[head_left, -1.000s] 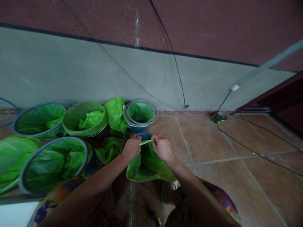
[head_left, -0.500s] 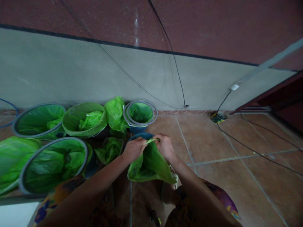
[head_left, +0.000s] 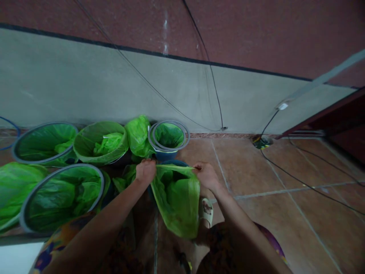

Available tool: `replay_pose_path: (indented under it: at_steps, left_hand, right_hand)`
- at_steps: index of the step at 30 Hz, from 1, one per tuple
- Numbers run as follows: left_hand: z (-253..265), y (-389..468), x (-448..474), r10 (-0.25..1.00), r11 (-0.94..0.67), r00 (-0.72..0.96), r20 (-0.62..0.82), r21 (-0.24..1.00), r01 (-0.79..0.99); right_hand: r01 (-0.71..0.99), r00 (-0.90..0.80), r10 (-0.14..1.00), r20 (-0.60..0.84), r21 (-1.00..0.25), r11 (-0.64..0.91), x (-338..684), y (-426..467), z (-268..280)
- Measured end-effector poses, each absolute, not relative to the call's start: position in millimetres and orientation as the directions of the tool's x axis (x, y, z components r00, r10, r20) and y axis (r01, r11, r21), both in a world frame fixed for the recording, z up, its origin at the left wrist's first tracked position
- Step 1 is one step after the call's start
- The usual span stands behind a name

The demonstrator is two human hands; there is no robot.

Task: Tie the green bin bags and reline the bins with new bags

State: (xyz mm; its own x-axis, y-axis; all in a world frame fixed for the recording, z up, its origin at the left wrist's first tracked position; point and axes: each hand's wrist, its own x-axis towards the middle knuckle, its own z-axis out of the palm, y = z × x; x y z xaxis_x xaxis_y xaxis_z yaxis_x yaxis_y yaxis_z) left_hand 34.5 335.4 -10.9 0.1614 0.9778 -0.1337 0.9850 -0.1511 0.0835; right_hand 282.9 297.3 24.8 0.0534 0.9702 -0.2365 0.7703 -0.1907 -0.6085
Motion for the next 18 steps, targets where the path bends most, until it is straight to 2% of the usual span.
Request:
replay_pose_path:
  at_steps: [4, 7, 10, 15, 18]
  left_hand:
    - [-8.2, 342.8, 27.1, 0.990, -0.101, 0.114, -0.087, 0.147, 0.984]
    - [0.2, 340.5, 31.8, 0.983, -0.142, 0.163, -0.083, 0.210, 0.967]
    - [7.8, 331.5, 41.7, 0.968, -0.234, 0.249, -0.033, 0.250, 0.940]
    - [13.1, 318.8, 52.6, 0.903, -0.428, 0.423, 0.077, 0.267, 0.863]
    - [13.6, 316.4, 54.1, 0.873, -0.485, 0.478, 0.096, 0.259, 0.835]
  right_hand:
    - [0.918, 0.059, 0.924, -0.377, -0.343, -0.199, 295.3, 294.7, 30.5]
    - [0.961, 0.014, 0.912, -0.410, -0.245, -0.125, 292.8, 291.7, 27.9]
    - [0.969, -0.052, 0.929, -0.367, -0.243, -0.042, 280.5, 290.5, 22.5]
    - [0.924, -0.171, 0.967, -0.190, -0.373, 0.090, 255.8, 290.1, 13.2]
    - [0.930, -0.186, 0.964, -0.191, -0.351, 0.110, 248.3, 289.6, 10.9]
